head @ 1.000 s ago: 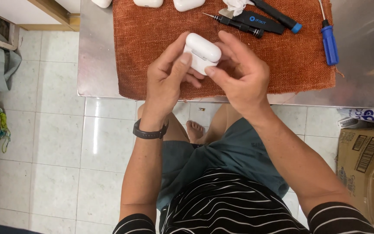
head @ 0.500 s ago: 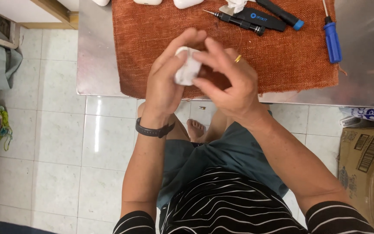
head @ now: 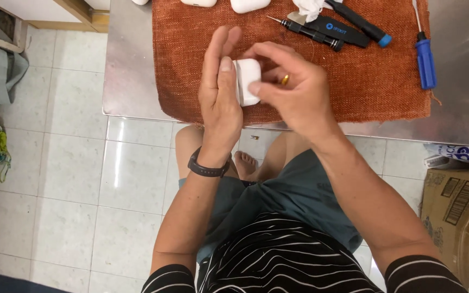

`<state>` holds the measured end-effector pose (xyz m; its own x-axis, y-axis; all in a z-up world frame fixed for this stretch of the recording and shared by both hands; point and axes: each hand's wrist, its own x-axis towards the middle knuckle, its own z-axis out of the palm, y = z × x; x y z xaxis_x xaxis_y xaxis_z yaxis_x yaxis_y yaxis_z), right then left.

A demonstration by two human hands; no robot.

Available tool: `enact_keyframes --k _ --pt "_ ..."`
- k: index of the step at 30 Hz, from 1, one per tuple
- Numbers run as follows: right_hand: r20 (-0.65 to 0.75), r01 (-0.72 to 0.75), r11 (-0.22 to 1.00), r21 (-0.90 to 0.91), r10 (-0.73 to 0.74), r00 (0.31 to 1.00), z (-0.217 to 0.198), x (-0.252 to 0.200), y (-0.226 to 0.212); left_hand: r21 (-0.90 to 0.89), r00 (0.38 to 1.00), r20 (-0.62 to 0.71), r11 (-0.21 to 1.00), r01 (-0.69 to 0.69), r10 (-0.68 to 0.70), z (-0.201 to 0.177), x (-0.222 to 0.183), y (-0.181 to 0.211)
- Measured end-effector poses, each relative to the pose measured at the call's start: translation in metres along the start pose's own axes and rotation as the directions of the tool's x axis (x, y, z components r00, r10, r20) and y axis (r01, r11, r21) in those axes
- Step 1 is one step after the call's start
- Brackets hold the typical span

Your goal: Repairing and inspecting AirPods charging cases using precision tools

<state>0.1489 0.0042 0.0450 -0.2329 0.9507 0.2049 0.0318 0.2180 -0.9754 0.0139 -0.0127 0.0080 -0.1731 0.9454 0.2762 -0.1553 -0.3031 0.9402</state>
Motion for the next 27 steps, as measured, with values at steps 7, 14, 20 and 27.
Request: enact_keyframes --k 7,14,20,27 --pt "0.035 -0.067 0.981 0.181 0.062 0.997 -0.005 0.0 0.004 0.139 0.997 0.071 0.99 -0.009 -0.001 0.009 -0.004 0.01" --pt "-0.08 -0.091 0.98 0.179 0.106 0.991 -0.008 0.002 0.022 0.42 0.958 0.284 0.895 -0.15 0.027 -0.005 0.003 0.015" --pt "-0.222 -0.137 0.965 0.225 0.187 0.957 -0.009 0.004 0.028 0.584 0.878 0.456 0.697 -0.416 0.142 -0.032 0.007 0.011" --pt "-0.222 -0.29 0.933 0.213 0.335 0.916 -0.002 0.011 0.014 0.665 0.88 0.428 0.588 -0.461 0.206 -0.033 0.012 0.004"
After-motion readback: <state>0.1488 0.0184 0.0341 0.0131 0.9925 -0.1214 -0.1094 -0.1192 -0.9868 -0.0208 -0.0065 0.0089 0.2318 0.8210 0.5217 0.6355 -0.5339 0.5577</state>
